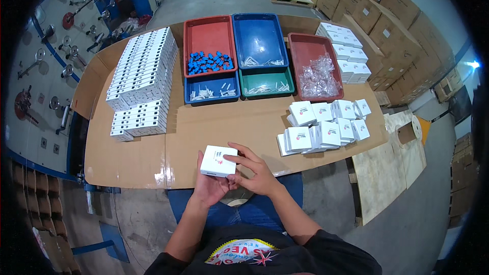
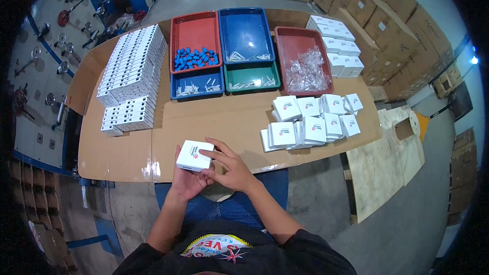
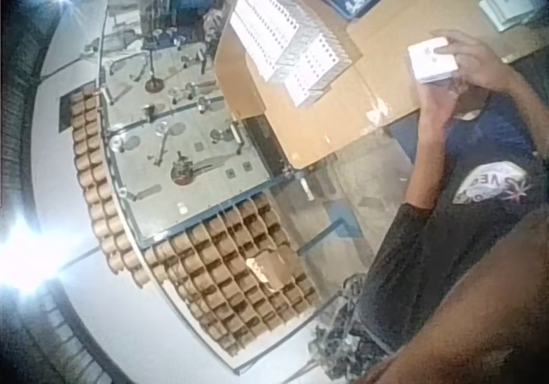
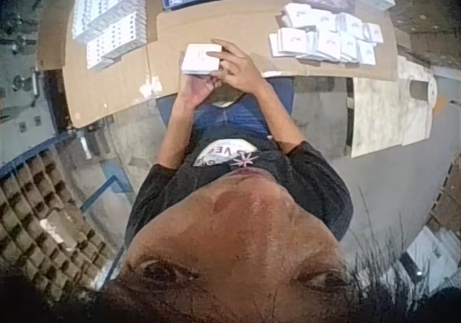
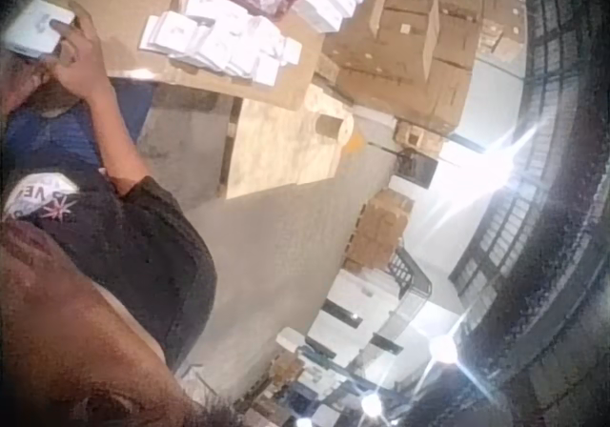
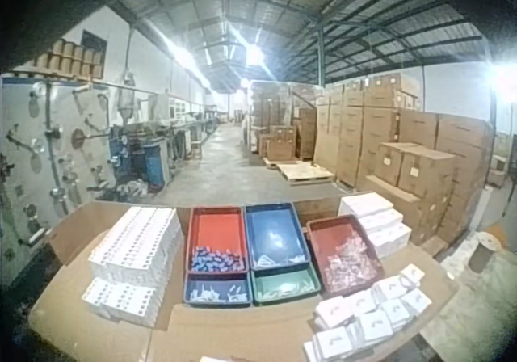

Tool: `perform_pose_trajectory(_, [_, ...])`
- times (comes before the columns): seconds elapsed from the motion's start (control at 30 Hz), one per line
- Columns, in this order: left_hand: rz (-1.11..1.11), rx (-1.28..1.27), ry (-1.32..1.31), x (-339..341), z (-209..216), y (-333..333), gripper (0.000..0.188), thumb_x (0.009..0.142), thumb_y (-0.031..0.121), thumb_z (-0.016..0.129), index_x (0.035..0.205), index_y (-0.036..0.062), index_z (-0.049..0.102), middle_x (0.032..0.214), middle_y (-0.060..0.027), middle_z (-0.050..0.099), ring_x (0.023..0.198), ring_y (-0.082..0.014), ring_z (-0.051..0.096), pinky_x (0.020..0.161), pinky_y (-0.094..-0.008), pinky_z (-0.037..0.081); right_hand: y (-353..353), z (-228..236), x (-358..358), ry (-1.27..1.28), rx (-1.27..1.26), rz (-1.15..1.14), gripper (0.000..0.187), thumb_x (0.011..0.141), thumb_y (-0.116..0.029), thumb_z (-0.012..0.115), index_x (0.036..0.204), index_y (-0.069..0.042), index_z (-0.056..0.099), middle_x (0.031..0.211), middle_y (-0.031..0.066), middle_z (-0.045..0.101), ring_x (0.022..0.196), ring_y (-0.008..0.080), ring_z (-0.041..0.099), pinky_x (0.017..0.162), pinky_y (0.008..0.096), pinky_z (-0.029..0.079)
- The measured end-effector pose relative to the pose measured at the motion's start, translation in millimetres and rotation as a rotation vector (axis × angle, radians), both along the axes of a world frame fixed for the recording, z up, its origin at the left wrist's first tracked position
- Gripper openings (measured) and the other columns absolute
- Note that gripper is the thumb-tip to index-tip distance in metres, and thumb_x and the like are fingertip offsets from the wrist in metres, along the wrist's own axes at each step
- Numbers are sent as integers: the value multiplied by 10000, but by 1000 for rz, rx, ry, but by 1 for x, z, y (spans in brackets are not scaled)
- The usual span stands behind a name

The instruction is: The person assembles small electronic components by inserting white plastic pieces and blue clips into a circuit board, then places the board into a white box. They repeat this process, handling multiple boards and boxes on a table with organized trays of parts.

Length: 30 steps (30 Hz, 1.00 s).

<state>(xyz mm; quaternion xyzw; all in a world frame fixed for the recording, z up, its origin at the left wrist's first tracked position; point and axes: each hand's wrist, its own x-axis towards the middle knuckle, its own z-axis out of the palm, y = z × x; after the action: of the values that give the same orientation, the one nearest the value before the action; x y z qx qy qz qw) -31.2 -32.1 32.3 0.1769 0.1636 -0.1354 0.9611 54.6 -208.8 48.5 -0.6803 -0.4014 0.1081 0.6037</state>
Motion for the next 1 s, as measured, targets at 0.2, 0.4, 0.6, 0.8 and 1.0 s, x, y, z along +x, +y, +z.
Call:
perform_pose_trajectory(0.2, [103,205,-72,-3,10,-13,977,959,885,210,1474,109,506,1130,-110,660,1021,-240,653,901,-418,524,0,0,0,6,23,-119,492,886,-210,815,1347,-73,711,1509,176,555,1345,323,572,1116,415,452])
perform_pose_trajectory(0.4, [249,531,-76,-1,3,-28,755,1064,713,337,1501,108,448,1308,-49,601,1137,-191,597,979,-366,468,7,-3,-1,-36,9,-226,498,852,-182,853,1326,-100,724,1435,155,580,1304,324,594,1072,410,499])
perform_pose_trajectory(0.6, [333,443,-59,2,-3,-24,662,1108,605,353,1564,128,401,1456,-92,549,1341,-243,548,1102,-444,475,13,-6,-6,-25,-53,-169,488,834,-223,864,1295,-123,739,1420,152,578,1317,326,565,1061,417,492])
perform_pose_trajectory(0.8, [230,469,-17,4,11,-29,729,1080,687,311,1595,175,370,1481,-115,517,1351,-273,551,1123,-449,487,10,-4,-3,-227,-62,-156,508,821,-281,878,1253,-87,695,1512,183,525,1390,389,511,1119,477,457])
perform_pose_trajectory(1.0, [74,445,74,-3,-7,-32,748,1069,713,299,1547,148,405,1395,-92,561,1326,-242,571,1065,-437,513,10,-5,-7,-223,-102,-73,593,911,-316,797,1431,-90,622,1592,203,461,1456,394,462,1166,472,419])
